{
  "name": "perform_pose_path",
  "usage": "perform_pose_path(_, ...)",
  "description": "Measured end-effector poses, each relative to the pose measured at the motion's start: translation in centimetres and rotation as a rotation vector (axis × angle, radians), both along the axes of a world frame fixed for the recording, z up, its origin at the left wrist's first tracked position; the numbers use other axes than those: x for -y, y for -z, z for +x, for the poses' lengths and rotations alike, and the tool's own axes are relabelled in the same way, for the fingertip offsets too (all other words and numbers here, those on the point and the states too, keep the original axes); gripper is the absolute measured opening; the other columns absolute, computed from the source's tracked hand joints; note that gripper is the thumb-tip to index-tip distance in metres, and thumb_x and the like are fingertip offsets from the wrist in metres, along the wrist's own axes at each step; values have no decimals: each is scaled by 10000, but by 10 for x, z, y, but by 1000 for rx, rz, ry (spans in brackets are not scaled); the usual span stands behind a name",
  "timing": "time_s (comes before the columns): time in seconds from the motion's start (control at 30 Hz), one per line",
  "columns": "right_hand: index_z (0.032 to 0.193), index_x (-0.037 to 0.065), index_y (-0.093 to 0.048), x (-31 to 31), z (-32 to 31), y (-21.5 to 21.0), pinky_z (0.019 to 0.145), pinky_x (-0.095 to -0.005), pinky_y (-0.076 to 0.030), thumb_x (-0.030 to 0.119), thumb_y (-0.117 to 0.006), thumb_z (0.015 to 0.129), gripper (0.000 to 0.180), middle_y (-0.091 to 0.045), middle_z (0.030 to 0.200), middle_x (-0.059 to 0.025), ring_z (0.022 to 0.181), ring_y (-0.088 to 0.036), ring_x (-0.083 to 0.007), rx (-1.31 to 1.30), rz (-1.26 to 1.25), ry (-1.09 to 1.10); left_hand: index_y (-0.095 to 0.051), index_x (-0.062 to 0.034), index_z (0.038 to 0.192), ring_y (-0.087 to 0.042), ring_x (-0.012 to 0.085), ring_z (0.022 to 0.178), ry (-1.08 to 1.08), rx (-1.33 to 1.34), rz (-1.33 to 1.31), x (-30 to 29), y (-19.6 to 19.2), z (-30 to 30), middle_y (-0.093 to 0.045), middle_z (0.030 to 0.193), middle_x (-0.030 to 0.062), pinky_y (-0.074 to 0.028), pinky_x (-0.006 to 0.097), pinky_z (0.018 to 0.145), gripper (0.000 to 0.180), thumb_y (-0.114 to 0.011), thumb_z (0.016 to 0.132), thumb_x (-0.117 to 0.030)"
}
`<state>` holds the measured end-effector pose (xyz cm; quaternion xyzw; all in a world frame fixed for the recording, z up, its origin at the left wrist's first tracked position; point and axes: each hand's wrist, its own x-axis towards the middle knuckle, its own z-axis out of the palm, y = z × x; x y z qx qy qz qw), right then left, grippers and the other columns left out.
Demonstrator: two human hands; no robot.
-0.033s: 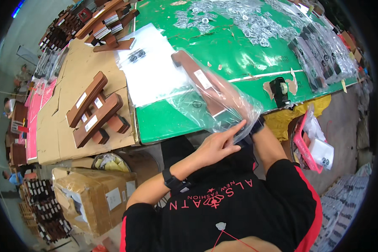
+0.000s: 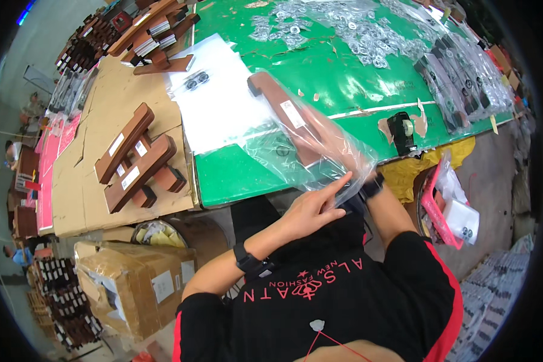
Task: Packing wooden furniture components and small hardware into plastic bags and sealing them with tape.
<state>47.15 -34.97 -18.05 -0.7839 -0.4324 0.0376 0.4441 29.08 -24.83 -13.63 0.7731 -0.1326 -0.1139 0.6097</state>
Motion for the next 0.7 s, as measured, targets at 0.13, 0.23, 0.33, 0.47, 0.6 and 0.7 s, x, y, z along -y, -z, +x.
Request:
perform_pose_path(0.13,1546,68,-346,27,-31,10,1121,-511,-367,527,-778,779,993,-328,1582,-229,1413,-387,-412,358,-36,65,-274,-185,1607,-338,119,645,-4,1,6,1,3,-2,-304,701,8,-354,287,628,803,-683,916,-173)
perform_pose_path(0.23,1562,111,-324,20,-47,15,1130,-531,-354,426,-870,657,1103,-359,1547,-235,1437,-339,-433,241,-172,225,-247,-202,1613,-468,175,640,27,8,44,4,7,0,-434,714,55,-439,345,658,809,-664,921,-224)
perform_pose_path(0.33,1514,163,-418,27,-19,22,1151,-520,-355,229,-838,685,932,-401,1529,-184,1437,-345,-427,353,-29,172,-259,-173,1613,-417,98,678,56,-20,-184,7,10,4,-427,794,-3,-416,258,669,761,-654,963,-190)
perform_pose_path(0.47,1453,208,-506,52,37,29,1174,-495,-361,74,-781,697,816,-435,1543,-93,1456,-353,-376,469,-47,-31,-184,-179,1628,-512,92,733,131,-333,-334,18,9,13,-499,853,1,-476,252,707,785,-637,987,-173)
perform_pose_path(0.6,1479,257,-491,65,48,16,1179,-486,-354,49,-774,691,862,-394,1588,-65,1482,-321,-362,549,-170,-74,-104,-191,1637,-579,93,801,196,-339,-414,21,22,22,-582,915,22,-494,258,745,855,-653,983,-148)
perform_pose_path(0.7,1537,209,-415,76,42,1,1214,-510,-271,141,-749,759,849,-324,1628,-94,1511,-250,-376,473,-221,-153,-302,-165,1587,-614,100,856,208,-219,-191,0,15,26,-652,990,36,-507,278,796,759,-699,941,-125)
